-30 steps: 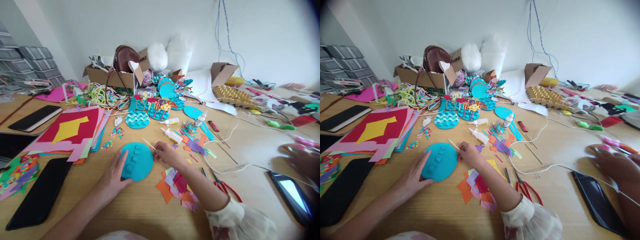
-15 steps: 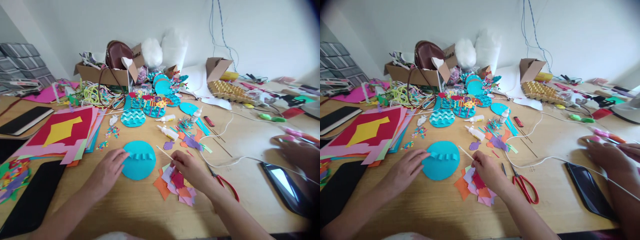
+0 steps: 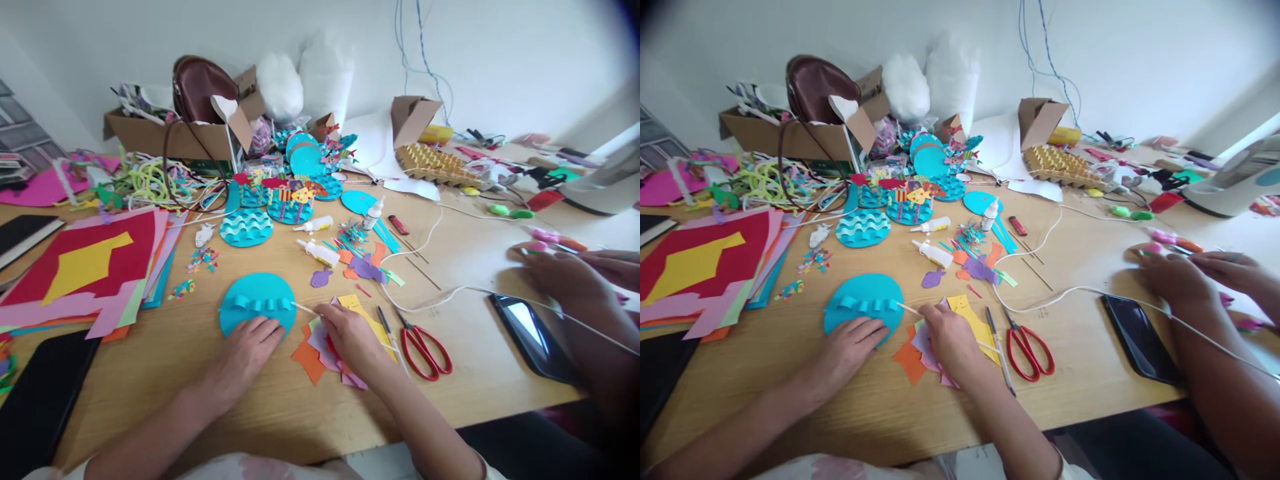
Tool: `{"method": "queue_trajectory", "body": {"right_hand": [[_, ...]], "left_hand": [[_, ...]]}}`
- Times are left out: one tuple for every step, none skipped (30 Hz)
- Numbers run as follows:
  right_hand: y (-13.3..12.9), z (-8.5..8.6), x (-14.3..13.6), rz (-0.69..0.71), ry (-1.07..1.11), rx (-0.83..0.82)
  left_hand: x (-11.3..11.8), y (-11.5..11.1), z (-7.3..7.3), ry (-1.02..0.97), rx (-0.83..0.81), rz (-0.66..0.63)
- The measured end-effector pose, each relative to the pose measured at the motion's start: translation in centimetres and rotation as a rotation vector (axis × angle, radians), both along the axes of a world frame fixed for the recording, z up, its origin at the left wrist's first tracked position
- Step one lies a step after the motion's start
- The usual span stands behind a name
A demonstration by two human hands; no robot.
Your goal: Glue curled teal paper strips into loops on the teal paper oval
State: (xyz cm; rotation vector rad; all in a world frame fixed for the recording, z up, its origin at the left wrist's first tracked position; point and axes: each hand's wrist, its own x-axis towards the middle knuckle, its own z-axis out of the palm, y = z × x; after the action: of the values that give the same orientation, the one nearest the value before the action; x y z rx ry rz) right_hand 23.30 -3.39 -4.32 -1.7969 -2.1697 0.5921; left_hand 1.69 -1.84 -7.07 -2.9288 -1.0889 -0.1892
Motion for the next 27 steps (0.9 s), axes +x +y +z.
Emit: {"method": "queue_trajectory", "body": {"right_hand": [[0.1, -0.1, -0.1, 0.012, -0.002, 0.008], [0.1, -0.3, -0.1, 0.026, 0.000, 0.015], [0.1, -0.4, -0.2, 0.037, 0.007, 0.020], [0.1, -0.4, -0.2, 0.046, 0.020, 0.025], [0.1, -0.5, -0.2, 0.051, 0.035, 0.029], [0.0, -0.5, -0.3, 0.050, 0.046, 0.032], [-0.1, -0.4, -0.2, 0.041, 0.050, 0.036], [-0.2, -0.4, -0.2, 0.029, 0.050, 0.041], [-0.4, -0.4, -0.2, 0.015, 0.050, 0.043], [-0.5, -0.3, -0.2, 0.001, 0.051, 0.039], [-0.7, -0.2, -0.1, -0.009, 0.051, 0.032], [-0.8, -0.2, -0.1, -0.012, 0.050, 0.021], [-0.9, -0.1, -0.1, -0.011, 0.046, 0.009], [-1.0, -0.1, -0.1, -0.007, 0.040, -0.002], [-1.0, -0.1, -0.2, -0.003, 0.031, -0.009], [-1.0, -0.1, -0.2, 0.000, 0.021, -0.012], [-1.0, -0.2, -0.2, 0.002, 0.011, -0.011], [-1.0, -0.3, -0.2, 0.003, -0.003, -0.008], [-1.0, -0.4, -0.2, 0.005, -0.019, -0.005], [-0.9, -0.5, -0.2, 0.010, -0.033, 0.000], [-0.9, -0.6, -0.2, 0.012, -0.045, 0.004], [-0.9, -0.7, -0.2, 0.012, -0.049, 0.007], [-0.9, -0.8, -0.2, 0.008, -0.048, 0.006], [-0.8, -0.8, -0.2, 0.003, -0.043, 0.004], [-0.8, -0.8, -0.2, -0.002, -0.038, 0.001], [-0.7, -0.8, -0.3, -0.006, -0.037, -0.002], [-0.7, -0.7, -0.3, -0.005, -0.041, -0.006]], "left_hand": [[-0.2, 0.1, -0.1, -0.007, 0.017, -0.014], [-0.4, 0.1, -0.2, -0.016, 0.032, -0.026], [-0.6, 0.1, -0.3, -0.023, 0.045, -0.035], [-0.8, 0.0, -0.3, -0.030, 0.060, -0.039], [-0.9, 0.0, -0.4, -0.038, 0.076, -0.040], [-0.9, -0.1, -0.4, -0.045, 0.091, -0.040], [-1.0, -0.1, -0.5, -0.052, 0.104, -0.039], [-1.0, -0.2, -0.6, -0.055, 0.112, -0.036], [-1.0, -0.3, -0.6, -0.056, 0.117, -0.031], [-1.0, -0.3, -0.7, -0.056, 0.120, -0.023], [-1.0, -0.4, -0.7, -0.051, 0.119, -0.014], [-0.9, -0.5, -0.6, -0.043, 0.112, -0.004], [-0.9, -0.6, -0.6, -0.032, 0.098, 0.004], [-0.8, -0.6, -0.5, -0.020, 0.082, 0.011], [-0.7, -0.7, -0.3, -0.010, 0.068, 0.017], [-0.6, -0.7, -0.2, 0.000, 0.055, 0.024], [-0.5, -0.7, -0.1, 0.010, 0.045, 0.026], [-0.4, -0.7, 0.0, 0.015, 0.041, 0.028], [-0.3, -0.7, 0.1, 0.019, 0.043, 0.028], [-0.3, -0.7, 0.1, 0.023, 0.047, 0.028], [-0.3, -0.7, 0.1, 0.029, 0.051, 0.027], [-0.2, -0.7, 0.0, 0.034, 0.059, 0.031], [-0.2, -0.7, -0.1, 0.036, 0.071, 0.037], [-0.3, -0.8, -0.3, 0.037, 0.081, 0.045], [-0.3, -0.8, -0.4, 0.038, 0.088, 0.052], [-0.3, -0.8, -0.6, 0.037, 0.094, 0.058], [-0.4, -0.9, -0.7, 0.034, 0.100, 0.061]]}}
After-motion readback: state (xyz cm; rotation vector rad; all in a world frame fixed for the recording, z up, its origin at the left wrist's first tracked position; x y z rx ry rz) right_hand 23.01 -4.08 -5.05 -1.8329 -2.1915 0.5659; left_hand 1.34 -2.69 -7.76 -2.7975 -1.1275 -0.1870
